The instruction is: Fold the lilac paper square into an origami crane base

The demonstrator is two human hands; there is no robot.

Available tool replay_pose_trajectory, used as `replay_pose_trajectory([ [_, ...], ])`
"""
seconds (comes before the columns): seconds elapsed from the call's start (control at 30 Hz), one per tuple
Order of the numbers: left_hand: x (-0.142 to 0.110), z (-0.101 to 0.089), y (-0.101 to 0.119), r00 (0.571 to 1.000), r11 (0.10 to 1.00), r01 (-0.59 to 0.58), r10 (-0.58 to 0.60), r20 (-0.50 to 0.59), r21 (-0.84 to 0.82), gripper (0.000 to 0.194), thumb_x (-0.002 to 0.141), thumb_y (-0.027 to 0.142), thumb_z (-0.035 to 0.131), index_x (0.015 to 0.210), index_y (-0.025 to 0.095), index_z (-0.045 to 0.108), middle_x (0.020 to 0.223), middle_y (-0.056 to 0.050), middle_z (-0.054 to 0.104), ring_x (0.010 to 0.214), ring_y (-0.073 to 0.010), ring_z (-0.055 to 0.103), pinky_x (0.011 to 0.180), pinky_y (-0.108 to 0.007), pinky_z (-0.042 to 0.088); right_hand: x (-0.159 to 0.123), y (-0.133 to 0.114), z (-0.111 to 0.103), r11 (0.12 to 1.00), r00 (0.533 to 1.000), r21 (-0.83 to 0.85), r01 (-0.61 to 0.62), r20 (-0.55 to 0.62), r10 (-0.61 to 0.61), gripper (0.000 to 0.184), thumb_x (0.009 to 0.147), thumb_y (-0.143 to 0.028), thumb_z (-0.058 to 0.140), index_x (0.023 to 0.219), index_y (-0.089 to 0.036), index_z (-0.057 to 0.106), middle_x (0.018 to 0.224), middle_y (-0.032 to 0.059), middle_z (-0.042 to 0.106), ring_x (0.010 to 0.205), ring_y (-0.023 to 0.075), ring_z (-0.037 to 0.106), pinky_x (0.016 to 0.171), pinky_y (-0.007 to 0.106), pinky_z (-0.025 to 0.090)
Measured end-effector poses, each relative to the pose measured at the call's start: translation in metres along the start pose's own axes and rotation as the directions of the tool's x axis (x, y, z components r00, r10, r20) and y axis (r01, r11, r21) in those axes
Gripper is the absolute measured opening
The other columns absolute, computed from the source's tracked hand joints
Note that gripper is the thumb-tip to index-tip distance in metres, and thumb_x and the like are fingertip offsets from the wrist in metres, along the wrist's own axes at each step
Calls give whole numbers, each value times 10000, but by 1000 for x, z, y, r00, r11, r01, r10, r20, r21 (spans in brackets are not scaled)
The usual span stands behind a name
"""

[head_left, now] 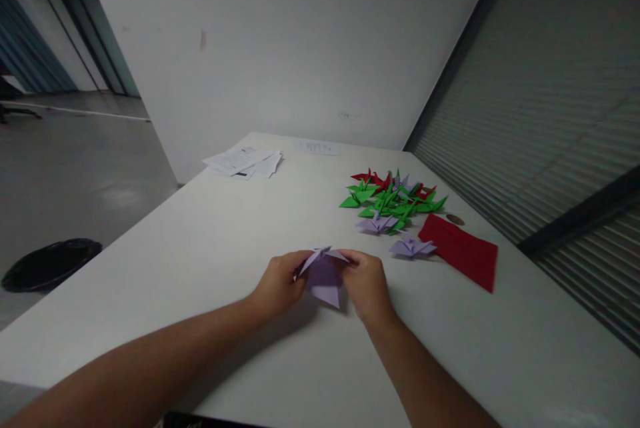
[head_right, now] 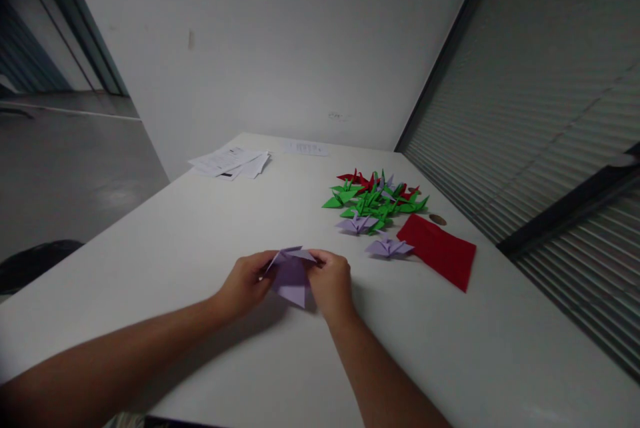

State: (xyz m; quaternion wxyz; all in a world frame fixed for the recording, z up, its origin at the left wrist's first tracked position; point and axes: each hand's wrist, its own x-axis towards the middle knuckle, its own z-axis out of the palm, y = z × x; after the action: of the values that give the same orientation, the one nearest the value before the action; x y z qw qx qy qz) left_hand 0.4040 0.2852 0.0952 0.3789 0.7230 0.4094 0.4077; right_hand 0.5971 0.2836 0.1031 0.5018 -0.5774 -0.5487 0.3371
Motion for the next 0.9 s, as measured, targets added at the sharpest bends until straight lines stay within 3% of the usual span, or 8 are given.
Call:
replay_pose_trajectory([
  [0.17, -2, 0, -1, 1000, 1000, -11, 11, 0, -9, 547, 732, 58, 621, 1227, 255, 743, 1126, -69, 776, 979, -256, 689, 946, -371, 503, -1, 0, -1, 999, 999, -16, 35, 13, -35, 284, 751, -230, 606, 905, -171, 837, 826, 69, 818, 731, 267, 763, 633, 326, 599],
  [0.3, -3, 1, 0, 998, 998, -41, 44, 53, -54, 550, 757, 95, 623, 1286, 233, 678, 1180, -77, 744, 1023, -251, 674, 928, -345, 498, -2, -3, -2, 955, 968, -187, 229, -61, -244, 265, 787, -215, 597, 917, -206, 828, 891, 76, 821, 826, 270, 765, 774, 370, 613],
  [0.4, -5, 3, -1, 999, 998, -1, 3, 35, -63, 461, 767, 137, 651, 1223, 203, 643, 1054, -78, 732, 916, -235, 659, 807, -313, 496, -3, -2, -2, 894, 919, -283, 348, -83, -385, 293, 798, -178, 575, 956, -206, 819, 943, 91, 815, 882, 268, 762, 850, 397, 613],
  [0.53, -7, 9, -6, 996, 988, 78, -83, -29, -134, 389, 780, 167, 674, 1145, 202, 545, 864, -22, 653, 747, -182, 590, 686, -279, 451, -5, 1, -2, 828, 878, -371, 421, -62, -475, 360, 764, -96, 526, 956, -200, 812, 930, 89, 811, 870, 256, 764, 845, 390, 627],
  [0.6, -6, 11, -5, 994, 962, 94, -106, -34, -258, 465, 781, 181, 690, 1191, 217, 473, 934, -30, 648, 787, -178, 604, 702, -272, 466, -6, 2, -2, 793, 858, -406, 455, -37, -512, 394, 745, -61, 508, 960, -201, 808, 929, 85, 811, 866, 251, 766, 840, 382, 632],
  [0.7, -5, 11, 1, 994, 916, 77, -100, -40, -393, 638, 780, 187, 709, 1328, 253, 388, 1205, -91, 607, 967, -205, 639, 798, -300, 513, -7, 1, -2, 726, 821, -460, 511, 11, -571, 437, 748, -25, 490, 998, -204, 801, 947, 81, 810, 883, 247, 767, 866, 382, 629],
  [0.77, -4, 8, 5, 996, 939, 37, -64, -69, -343, 602, 786, 195, 710, 1331, 258, 463, 1249, -98, 567, 1036, -225, 629, 872, -344, 526, -8, 1, -3, 679, 796, -495, 542, 42, -604, 451, 755, -5, 485, 1024, -191, 795, 962, 90, 809, 898, 247, 768, 880, 383, 625],
  [0.9, -2, 0, 5, 990, 992, -96, 87, -110, -84, 371, 777, 232, 731, 1147, 218, 715, 1266, -129, 549, 1272, -319, 532, 1088, -454, 450, -9, 2, -4, 586, 748, -568, 577, 80, -659, 463, 766, 23, 480, 1048, -175, 790, 979, 98, 810, 905, 241, 771, 883, 360, 621],
])
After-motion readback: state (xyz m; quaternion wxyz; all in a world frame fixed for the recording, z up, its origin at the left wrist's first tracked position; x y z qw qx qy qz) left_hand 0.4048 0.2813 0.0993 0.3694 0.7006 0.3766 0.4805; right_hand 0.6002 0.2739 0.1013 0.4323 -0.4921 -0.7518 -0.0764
